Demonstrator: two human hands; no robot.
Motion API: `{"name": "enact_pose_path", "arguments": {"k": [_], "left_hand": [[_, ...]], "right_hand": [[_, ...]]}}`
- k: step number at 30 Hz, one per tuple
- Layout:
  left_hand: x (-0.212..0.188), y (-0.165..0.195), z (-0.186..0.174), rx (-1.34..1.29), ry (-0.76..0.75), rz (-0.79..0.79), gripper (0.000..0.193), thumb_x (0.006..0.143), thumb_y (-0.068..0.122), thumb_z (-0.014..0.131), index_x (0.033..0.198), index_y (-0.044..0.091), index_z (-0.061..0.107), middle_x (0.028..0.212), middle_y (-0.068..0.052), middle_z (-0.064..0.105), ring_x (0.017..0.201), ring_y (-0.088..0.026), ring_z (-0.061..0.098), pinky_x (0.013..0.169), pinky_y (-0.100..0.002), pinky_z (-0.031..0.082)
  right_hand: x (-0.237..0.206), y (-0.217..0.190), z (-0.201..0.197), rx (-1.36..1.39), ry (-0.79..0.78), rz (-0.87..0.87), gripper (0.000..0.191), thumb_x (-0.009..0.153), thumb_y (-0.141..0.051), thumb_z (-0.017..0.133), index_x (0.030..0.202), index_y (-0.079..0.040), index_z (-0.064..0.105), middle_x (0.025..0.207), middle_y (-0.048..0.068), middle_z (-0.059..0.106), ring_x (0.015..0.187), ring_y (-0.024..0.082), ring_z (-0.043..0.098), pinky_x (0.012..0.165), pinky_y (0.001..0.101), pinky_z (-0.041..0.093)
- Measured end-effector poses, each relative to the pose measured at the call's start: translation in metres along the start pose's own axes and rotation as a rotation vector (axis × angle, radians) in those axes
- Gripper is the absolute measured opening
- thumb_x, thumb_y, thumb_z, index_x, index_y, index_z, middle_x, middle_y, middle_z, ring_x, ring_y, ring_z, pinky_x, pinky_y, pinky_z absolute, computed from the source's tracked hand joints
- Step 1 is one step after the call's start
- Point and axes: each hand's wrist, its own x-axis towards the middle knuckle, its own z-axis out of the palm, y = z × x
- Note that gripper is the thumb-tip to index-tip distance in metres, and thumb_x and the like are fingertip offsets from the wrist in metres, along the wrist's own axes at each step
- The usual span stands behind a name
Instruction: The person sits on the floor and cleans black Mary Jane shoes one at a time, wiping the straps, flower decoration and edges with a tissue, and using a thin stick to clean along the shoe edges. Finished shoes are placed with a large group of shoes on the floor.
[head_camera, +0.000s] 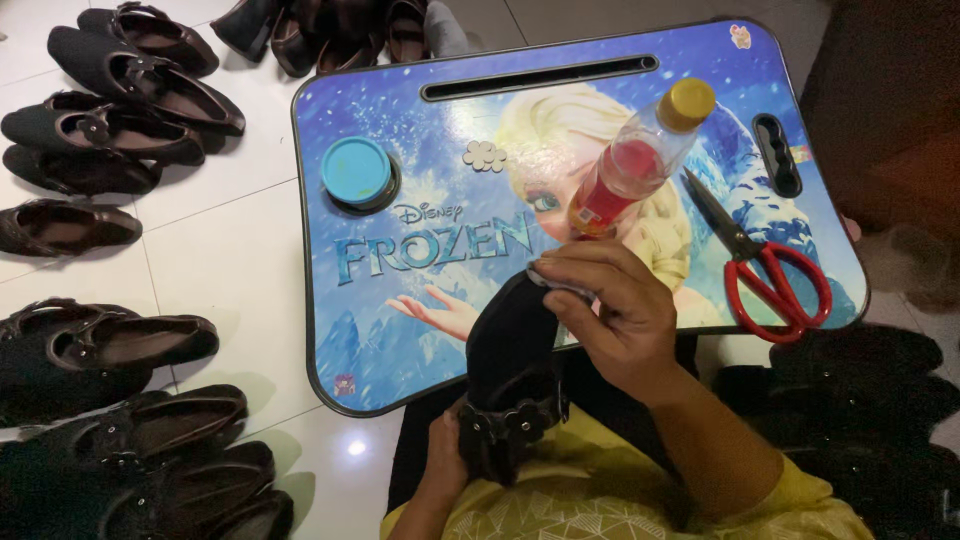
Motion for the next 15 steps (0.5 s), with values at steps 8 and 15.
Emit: {"name": "enact_pose_path", "arguments": {"k": [8, 15], "left_hand": [[0.005, 0.004, 0.006, -0.498, 0.052, -0.264, 0.077, 0.105, 0.057, 0.035, 0.118, -0.011, 0.069, 0.107, -0.020, 0.075, 0.092, -0.029, 0.073, 0.080, -0.043, 0.060], [0.003, 0.015, 0.016, -0.808, 0.059, -0.215, 0.065, 0.103, 0.048, 0.030, 0.139, -0.001, 0.053, 0.129, -0.019, 0.066, 0.115, -0.030, 0.067, 0.100, -0.045, 0.053]], "right_hand": [[0.013, -0.010, -0.030, -0.190, 0.160, 0.089, 0.022, 0.095, 0.002, 0.075, 0.115, -0.005, 0.073, 0.110, 0.008, 0.073, 0.092, 0.014, 0.069, 0.070, 0.0220, 0.051], [0.078, -0.026, -0.093, -0.720, 0.214, -0.177, 0.015, 0.106, 0.000, 0.075, 0.121, 0.000, 0.073, 0.112, 0.013, 0.071, 0.084, 0.014, 0.066, 0.069, 0.0257, 0.052]]}}
